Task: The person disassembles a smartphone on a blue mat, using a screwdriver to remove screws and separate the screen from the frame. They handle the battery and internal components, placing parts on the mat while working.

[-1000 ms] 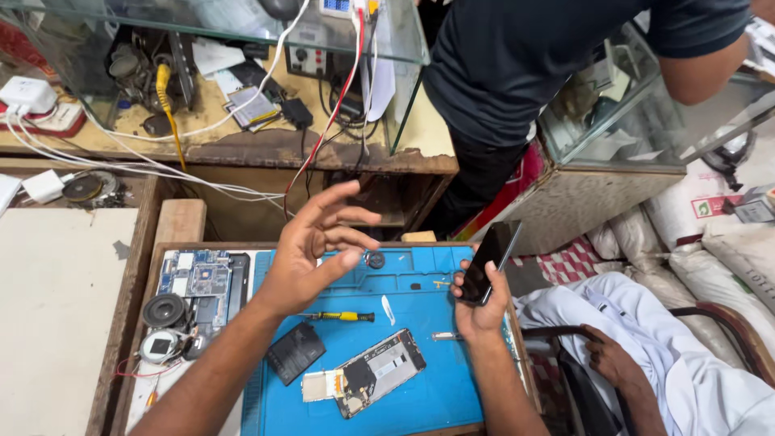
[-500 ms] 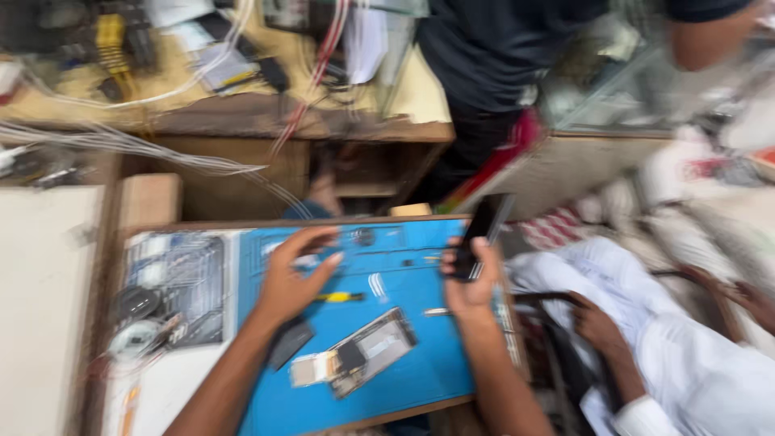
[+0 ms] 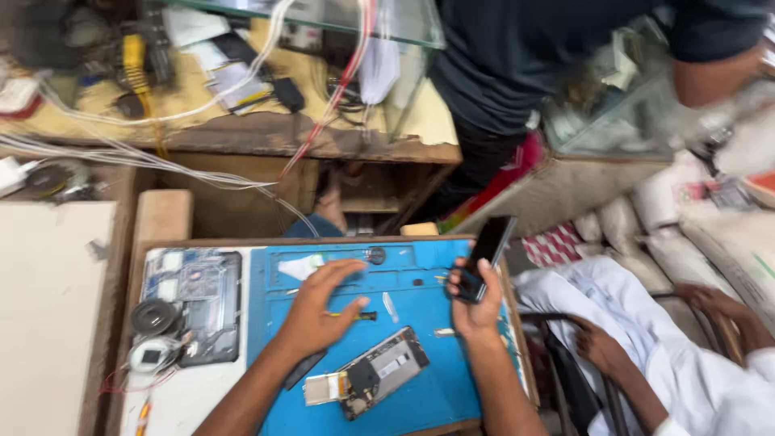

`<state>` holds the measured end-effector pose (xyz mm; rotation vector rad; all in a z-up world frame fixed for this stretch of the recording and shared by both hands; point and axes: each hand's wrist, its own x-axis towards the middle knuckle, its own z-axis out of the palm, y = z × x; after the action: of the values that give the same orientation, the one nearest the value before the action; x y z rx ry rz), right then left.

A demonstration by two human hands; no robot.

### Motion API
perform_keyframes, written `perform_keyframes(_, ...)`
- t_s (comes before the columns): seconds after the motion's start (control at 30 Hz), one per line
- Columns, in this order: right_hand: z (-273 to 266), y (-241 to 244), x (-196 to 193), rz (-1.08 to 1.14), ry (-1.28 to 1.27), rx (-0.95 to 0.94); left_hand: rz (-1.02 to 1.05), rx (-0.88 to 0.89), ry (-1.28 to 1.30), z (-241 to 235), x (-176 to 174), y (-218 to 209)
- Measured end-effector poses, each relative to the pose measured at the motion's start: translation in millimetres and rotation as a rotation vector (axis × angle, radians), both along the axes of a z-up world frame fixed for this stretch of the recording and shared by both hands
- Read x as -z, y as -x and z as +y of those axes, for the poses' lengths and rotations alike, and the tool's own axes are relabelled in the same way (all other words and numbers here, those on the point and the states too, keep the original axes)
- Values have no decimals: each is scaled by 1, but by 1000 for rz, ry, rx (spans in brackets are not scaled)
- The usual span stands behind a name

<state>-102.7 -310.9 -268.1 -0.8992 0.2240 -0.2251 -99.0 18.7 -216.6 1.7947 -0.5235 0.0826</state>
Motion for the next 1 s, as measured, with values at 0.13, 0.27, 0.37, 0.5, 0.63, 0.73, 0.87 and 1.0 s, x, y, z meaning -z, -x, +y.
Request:
perform_keyframes(0.13, 15, -4, 0, -43, -4, -67, -176, 82, -269, 7, 4, 10)
perform_keyframes(0.27, 7, -2, -22, -99, 10, -154, -97, 202, -447, -5, 9, 11)
perform_keyframes(0.37, 4, -11, -50, -176, 10, -226, -61, 235, -491, -9, 11, 16)
perform_keyframes(0.5, -3, -49, -102, -159, 168, -139, -56, 208, -503, -4, 9, 19)
perform_keyframes(0.63, -19, -109, -158, -298, 549, -93, -109, 181, -504, -8, 10, 19)
perform_keyframes(0.73, -24, -168, -188, -295, 745, -37, -78, 182, -499, -7, 15, 19)
perform_keyframes(0.87, -27, -249, -215, -425, 927, 36, -85, 187, -529, -9, 18, 17)
perform_keyframes(1.0, -28, -300, -227, -384, 1171, 115, -87, 181, -522, -8, 18, 17)
